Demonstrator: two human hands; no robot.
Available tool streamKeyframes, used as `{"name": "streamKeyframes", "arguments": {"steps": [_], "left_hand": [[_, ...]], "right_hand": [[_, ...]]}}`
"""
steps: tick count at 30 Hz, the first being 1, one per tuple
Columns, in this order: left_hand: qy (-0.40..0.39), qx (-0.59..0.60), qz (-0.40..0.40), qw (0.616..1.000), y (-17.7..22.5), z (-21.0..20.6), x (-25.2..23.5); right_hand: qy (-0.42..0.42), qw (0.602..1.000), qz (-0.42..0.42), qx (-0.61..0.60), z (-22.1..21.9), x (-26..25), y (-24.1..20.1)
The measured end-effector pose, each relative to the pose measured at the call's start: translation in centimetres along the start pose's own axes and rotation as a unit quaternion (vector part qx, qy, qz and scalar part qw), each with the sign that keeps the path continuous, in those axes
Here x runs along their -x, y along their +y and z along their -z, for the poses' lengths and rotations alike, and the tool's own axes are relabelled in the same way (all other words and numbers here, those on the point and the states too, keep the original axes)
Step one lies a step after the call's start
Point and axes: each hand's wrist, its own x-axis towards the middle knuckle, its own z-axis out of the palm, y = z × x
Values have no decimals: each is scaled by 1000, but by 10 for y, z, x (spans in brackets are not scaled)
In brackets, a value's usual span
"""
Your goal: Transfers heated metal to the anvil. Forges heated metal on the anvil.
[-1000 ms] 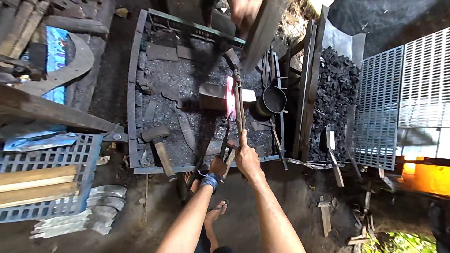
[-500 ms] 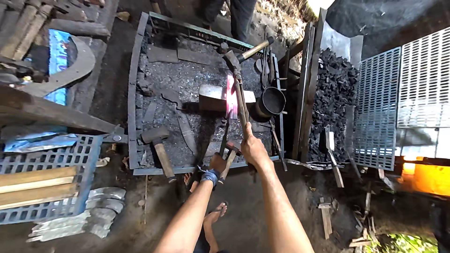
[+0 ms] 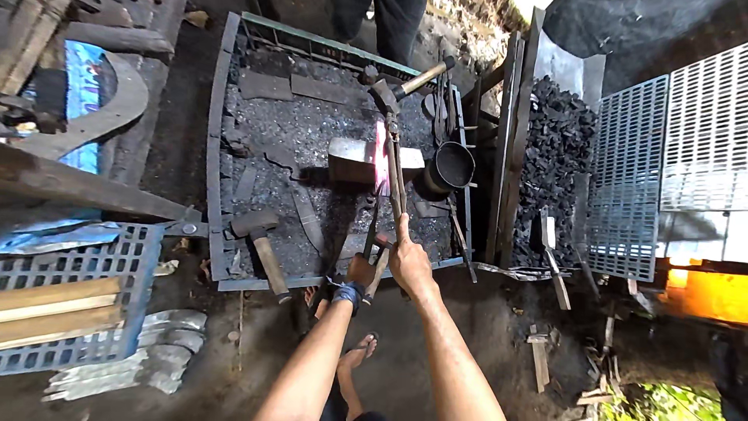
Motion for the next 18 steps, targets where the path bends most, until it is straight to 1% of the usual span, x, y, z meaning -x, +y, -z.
{"name": "streamKeyframes", "arguments": {"steps": [5, 11, 13, 15, 18], "left_hand": [[6, 11, -1, 1000, -3, -2, -3], [1, 0, -10, 1000, -1, -2, 0], [3, 0, -7, 1000, 0, -1, 0], [-6, -17, 1, 1000, 7, 7, 7], [-10, -14, -1, 1000, 14, 17, 16]], "right_hand": [[9, 1000, -2, -1, -4, 0, 1], [-9, 1000, -1, 19, -7, -2, -1], [-19, 1000, 8, 14, 7, -2, -2], [-31, 999, 14, -2, 30, -4, -2], [-26, 999, 17, -14, 55, -8, -3]]}}
